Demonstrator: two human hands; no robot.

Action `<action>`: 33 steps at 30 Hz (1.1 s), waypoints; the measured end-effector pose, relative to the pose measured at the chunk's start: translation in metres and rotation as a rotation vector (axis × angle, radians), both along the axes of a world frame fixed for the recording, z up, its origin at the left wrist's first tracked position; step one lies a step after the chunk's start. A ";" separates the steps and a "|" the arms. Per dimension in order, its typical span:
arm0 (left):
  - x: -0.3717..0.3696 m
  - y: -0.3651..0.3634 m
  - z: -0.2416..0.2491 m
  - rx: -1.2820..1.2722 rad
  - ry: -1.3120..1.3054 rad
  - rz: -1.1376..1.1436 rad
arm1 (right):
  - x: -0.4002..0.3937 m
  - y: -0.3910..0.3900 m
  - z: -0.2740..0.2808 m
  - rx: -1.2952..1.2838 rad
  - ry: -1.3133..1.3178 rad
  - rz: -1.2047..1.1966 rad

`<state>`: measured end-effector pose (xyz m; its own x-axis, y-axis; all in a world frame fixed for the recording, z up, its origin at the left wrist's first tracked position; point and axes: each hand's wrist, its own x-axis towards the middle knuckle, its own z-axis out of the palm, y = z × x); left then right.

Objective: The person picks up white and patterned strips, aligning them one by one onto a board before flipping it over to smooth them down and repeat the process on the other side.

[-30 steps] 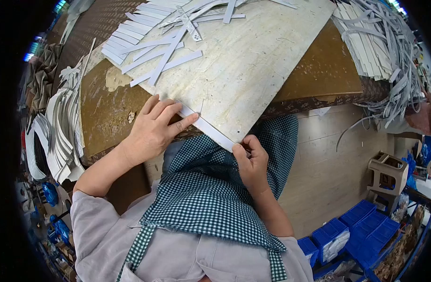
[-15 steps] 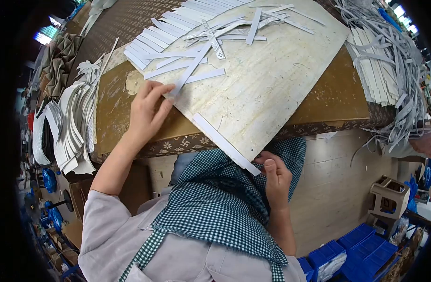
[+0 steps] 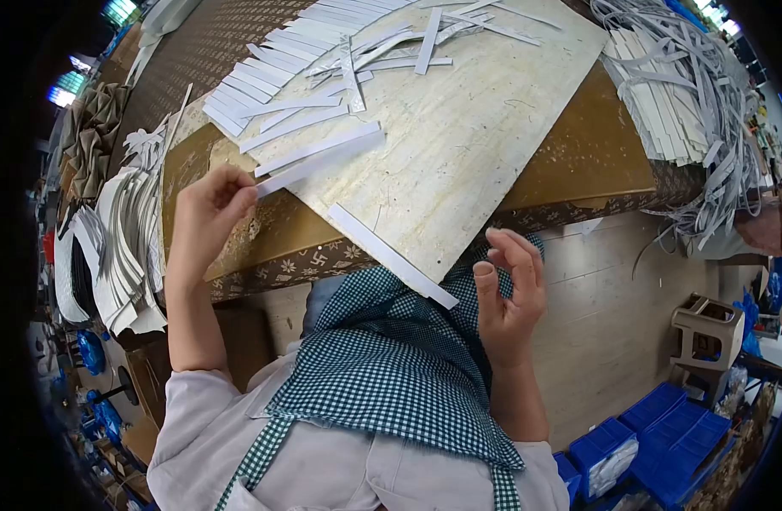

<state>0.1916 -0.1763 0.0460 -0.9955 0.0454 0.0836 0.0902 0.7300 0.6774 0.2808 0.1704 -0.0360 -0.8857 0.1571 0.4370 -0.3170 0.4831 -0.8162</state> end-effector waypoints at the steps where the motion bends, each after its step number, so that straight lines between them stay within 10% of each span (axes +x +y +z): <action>1: 0.006 0.000 0.012 -0.028 0.048 -0.017 | -0.005 -0.003 0.010 0.097 0.065 0.002; 9: 0.004 0.015 0.031 0.302 0.044 -0.383 | -0.028 -0.023 0.040 0.422 0.253 0.040; 12: -0.016 0.036 0.007 0.491 -0.209 -0.387 | -0.016 -0.015 0.032 0.061 -0.130 0.122; 20: -0.064 0.054 -0.052 0.202 -0.261 -0.575 | 0.023 -0.014 -0.008 -0.353 -0.420 0.009; 33: -0.065 0.060 -0.046 -0.024 -0.215 -0.595 | 0.025 -0.020 -0.012 -0.216 -0.381 0.009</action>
<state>0.1268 -0.1165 0.0002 -0.7934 0.5960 -0.1237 0.3489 0.6118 0.7099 0.3061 0.1501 -0.0482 -0.9791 0.2002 0.0367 0.0227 0.2865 -0.9578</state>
